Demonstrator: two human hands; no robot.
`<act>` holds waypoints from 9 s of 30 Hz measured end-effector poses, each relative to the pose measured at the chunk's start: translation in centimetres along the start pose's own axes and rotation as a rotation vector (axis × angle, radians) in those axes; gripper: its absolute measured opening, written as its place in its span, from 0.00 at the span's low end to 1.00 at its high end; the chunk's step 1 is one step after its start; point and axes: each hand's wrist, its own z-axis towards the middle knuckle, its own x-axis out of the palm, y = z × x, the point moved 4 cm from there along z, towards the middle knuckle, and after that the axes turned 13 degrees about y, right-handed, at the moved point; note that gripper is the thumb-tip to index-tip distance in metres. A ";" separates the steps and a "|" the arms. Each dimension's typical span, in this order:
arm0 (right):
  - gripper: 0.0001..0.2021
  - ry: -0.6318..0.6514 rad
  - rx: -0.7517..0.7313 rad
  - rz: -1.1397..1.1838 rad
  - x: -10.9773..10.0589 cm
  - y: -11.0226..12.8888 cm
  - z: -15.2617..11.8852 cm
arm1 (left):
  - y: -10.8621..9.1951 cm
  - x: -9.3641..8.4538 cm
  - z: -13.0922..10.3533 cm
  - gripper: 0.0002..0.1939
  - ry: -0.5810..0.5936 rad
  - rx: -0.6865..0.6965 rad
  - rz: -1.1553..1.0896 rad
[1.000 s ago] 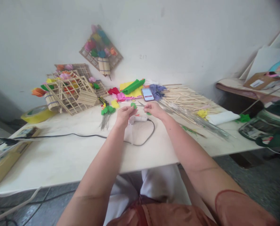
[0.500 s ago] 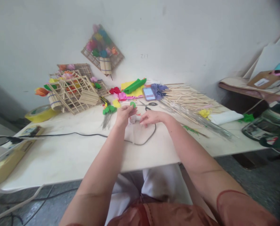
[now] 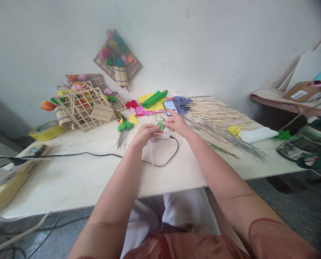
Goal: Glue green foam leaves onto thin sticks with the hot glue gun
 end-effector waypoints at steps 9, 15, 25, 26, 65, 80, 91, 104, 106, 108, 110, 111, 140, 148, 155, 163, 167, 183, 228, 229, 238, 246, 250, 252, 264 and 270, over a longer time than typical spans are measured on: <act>0.19 -0.056 0.039 0.228 0.0 -1.4 0.5 | 0.6 0.8 0.0 0.14 0.183 -0.104 0.090; 0.14 -0.110 0.082 0.363 -0.3 -2.0 0.6 | 0.8 0.6 0.2 0.13 0.140 -0.082 0.120; 0.13 -0.082 0.126 0.380 0.3 -1.9 0.5 | 0.3 0.3 0.3 0.14 0.024 0.030 0.211; 0.12 -0.090 0.117 0.362 0.3 -1.8 0.5 | 0.3 0.3 0.3 0.14 0.025 0.027 0.207; 0.10 0.218 0.236 0.204 2.0 -1.3 -0.3 | 0.2 -1.4 0.7 0.12 -0.210 0.249 -0.164; 0.07 0.311 0.315 0.032 1.7 -1.5 -0.6 | 0.3 -1.6 0.6 0.10 -0.206 0.218 -0.225; 0.05 0.296 0.334 0.008 1.9 -1.0 -0.8 | 0.3 -1.5 0.6 0.12 -0.205 0.186 -0.223; 0.07 0.356 0.311 -0.014 2.1 -1.3 -0.6 | 0.3 -1.3 0.6 0.15 -0.213 0.183 -0.199; 0.07 0.353 0.311 -0.006 2.2 -1.2 -0.7 | 0.3 -1.3 0.6 0.15 -0.215 0.183 -0.196; 0.06 0.346 0.315 0.005 2.3 -1.0 -0.7 | 0.3 -1.2 0.6 0.14 -0.214 0.183 -0.194; 0.05 0.339 0.318 0.014 2.3 -0.9 -0.7 | 0.3 -1.3 0.6 0.14 -0.210 0.184 -0.194; 0.06 0.337 0.320 0.018 2.3 -0.8 -0.8 | 0.3 -1.3 0.6 0.14 -0.208 0.184 -0.192; 0.09 -0.158 0.097 0.089 1.2 0.4 0.3 | 0.6 0.9 0.6 0.12 0.020 0.004 -0.055; 0.08 -0.208 0.129 0.147 1.0 0.3 0.4 | 0.8 1.1 0.6 0.14 -0.024 -0.042 -0.032; 0.12 -0.144 0.141 0.192 1.0 -0.2 0.4 | 0.8 1.0 0.6 0.15 -0.016 -0.039 -0.030; 0.09 -0.096 0.138 0.233 1.1 -0.4 0.4 | 0.8 1.1 0.5 0.14 0.018 -0.058 -0.063; 0.07 -0.154 0.148 0.258 1.2 -0.5 0.5 | 1.0 1.0 0.6 0.14 -0.001 -0.044 -0.073; 0.13 -0.214 0.126 0.258 1.5 -0.6 0.8 | 0.7 0.8 0.7 0.14 -0.026 0.009 -0.072; 0.12 0.064 0.078 0.157 -1.4 -0.1 -1.0 | 0.6 -3.3 -0.2 0.08 -0.317 0.095 -0.192; 0.14 0.095 0.080 0.153 -1.3 0.1 -1.0 | 0.7 -3.2 -0.1 0.07 -0.309 0.089 -0.191; 0.19 0.192 0.099 0.098 -0.8 0.1 -1.1 | 1.1 -2.9 0.0 0.05 -0.261 0.048 -0.220; 0.19 0.185 0.116 0.045 -0.6 0.3 -1.2 | 1.0 -2.8 0.1 0.06 -0.232 0.057 -0.214; 0.19 0.162 0.102 0.036 -0.7 0.5 -1.1 | 1.0 -2.9 0.1 0.07 -0.253 0.057 -0.208; 0.19 0.150 0.103 0.032 -0.8 0.5 -1.1 | 0.9 -2.8 0.0 0.07 -0.264 0.052 -0.206; 0.21 0.165 0.114 0.004 -0.7 0.5 -1.1 | 0.9 -2.8 0.0 0.05 -0.265 0.055 -0.206; 0.21 0.159 0.121 0.007 -0.6 0.6 -1.2 | 0.8 -2.8 0.0 0.05 -0.285 0.039 -0.208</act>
